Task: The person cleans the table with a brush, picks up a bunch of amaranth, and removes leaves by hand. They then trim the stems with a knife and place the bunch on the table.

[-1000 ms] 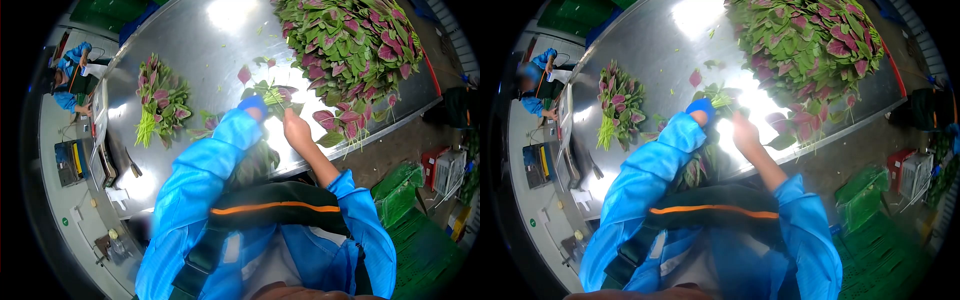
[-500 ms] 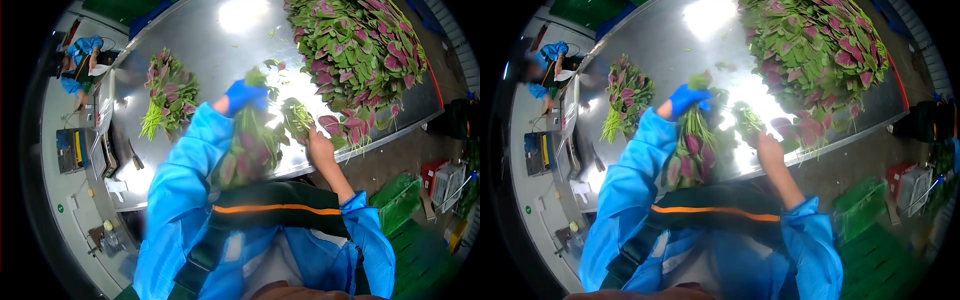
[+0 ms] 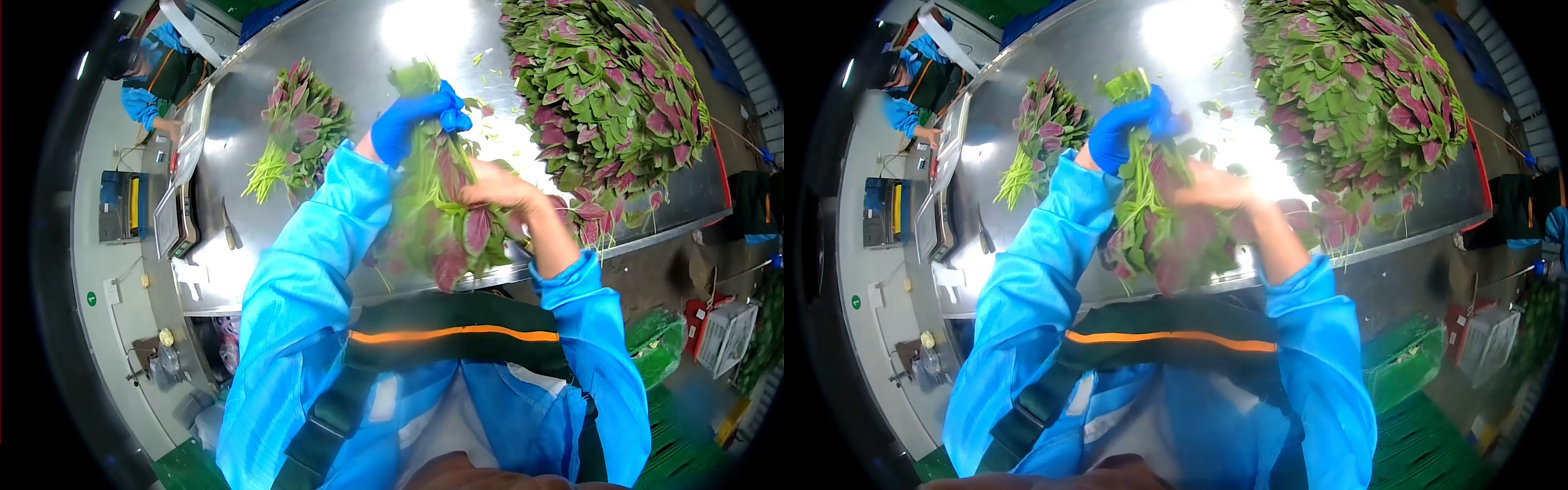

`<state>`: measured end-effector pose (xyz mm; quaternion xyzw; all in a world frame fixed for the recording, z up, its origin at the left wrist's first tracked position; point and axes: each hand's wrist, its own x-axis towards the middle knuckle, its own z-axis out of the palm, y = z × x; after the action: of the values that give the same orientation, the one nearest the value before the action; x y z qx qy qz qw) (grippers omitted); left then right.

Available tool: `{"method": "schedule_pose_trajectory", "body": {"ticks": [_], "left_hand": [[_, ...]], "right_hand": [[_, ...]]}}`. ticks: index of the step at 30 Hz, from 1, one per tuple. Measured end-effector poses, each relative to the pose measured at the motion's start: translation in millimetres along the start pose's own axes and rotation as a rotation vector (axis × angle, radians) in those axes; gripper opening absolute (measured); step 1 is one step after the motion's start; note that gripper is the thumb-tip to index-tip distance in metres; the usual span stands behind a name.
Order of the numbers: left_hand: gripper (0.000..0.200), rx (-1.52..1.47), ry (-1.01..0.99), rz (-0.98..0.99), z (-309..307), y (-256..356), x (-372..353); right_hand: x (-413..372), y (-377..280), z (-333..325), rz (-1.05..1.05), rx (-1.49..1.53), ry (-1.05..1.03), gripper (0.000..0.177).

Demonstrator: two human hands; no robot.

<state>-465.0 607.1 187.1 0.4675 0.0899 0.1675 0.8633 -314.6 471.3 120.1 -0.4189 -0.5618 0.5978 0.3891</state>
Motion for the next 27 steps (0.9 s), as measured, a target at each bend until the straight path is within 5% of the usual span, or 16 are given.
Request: {"method": "schedule_pose_trajectory", "body": {"ticks": [1,4,10,11,13,15,19,23,27], "left_hand": [[0.022,-0.024,0.015,-0.017,0.4,-5.4,-2.6],[0.042,0.107,0.063,-0.101,5.7,-23.2,-0.3],[0.049,0.549,0.163,-0.534,25.5,-11.7,-13.2],[0.064,0.563,-0.035,-0.344,-20.6,-43.5,-19.3],[0.08,0.727,0.167,-0.54,-18.1,-57.6,-46.5],[0.089,0.704,0.209,-0.358,-5.2,-82.9,-64.4],[0.099,0.637,0.264,-0.213,14.8,-122.3,-61.0],[0.091,0.541,0.38,-0.125,25.3,-130.7,-62.4],[0.073,0.864,0.168,-0.174,16.7,-113.8,-56.6]], "right_hand": [[-3.8,-6.7,17.9,-0.026,0.273,-0.056,0.074],[-10.2,2.1,56.1,0.142,0.636,0.271,0.073],[-27.8,5.9,56.3,0.152,0.749,0.461,0.068],[-31.4,2.5,51.4,0.161,0.766,0.485,0.067],[-28.9,12.4,44.6,0.153,0.737,0.552,0.058],[-19.8,33.7,46.1,0.036,0.768,0.581,0.055],[-13.4,2.0,70.1,0.209,0.794,0.79,0.059],[-15.1,43.3,67.8,0.144,1.095,0.621,0.053],[-5.8,62.2,64.4,0.071,0.701,0.598,0.05]]}}
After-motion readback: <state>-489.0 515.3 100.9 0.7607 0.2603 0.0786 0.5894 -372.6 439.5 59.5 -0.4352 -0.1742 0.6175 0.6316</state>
